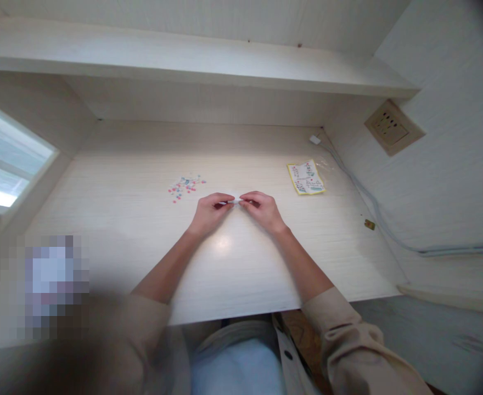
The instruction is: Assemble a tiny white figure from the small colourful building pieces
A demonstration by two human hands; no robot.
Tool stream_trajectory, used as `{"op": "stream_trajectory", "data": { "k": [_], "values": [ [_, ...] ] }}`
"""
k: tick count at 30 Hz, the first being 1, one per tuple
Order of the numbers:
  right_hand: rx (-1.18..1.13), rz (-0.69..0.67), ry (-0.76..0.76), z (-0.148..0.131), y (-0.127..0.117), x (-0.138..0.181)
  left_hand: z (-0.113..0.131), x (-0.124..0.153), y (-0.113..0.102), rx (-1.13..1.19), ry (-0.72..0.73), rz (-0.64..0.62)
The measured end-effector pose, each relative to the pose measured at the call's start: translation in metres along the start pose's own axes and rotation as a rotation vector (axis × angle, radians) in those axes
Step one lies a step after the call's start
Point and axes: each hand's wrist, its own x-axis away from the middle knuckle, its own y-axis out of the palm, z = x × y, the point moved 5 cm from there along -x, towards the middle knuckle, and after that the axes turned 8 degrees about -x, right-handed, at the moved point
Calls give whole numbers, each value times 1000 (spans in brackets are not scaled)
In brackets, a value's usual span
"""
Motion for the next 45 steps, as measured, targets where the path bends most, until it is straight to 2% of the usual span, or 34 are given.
{"op": "stream_trajectory", "data": {
  "k": [6,20,35,45],
  "values": [
    [-28,2,39,4,2,2,-6,0,1,3,-65,-2],
    [-82,10,43,14,3,5,-8,-1,2,-10,-40,16],
    [37,12,-127,1,4,4,-4,-1,-1,-25,53,44],
    [88,-5,-181,-3,6,5,-7,-2,1,73,-18,32]
  ]
}}
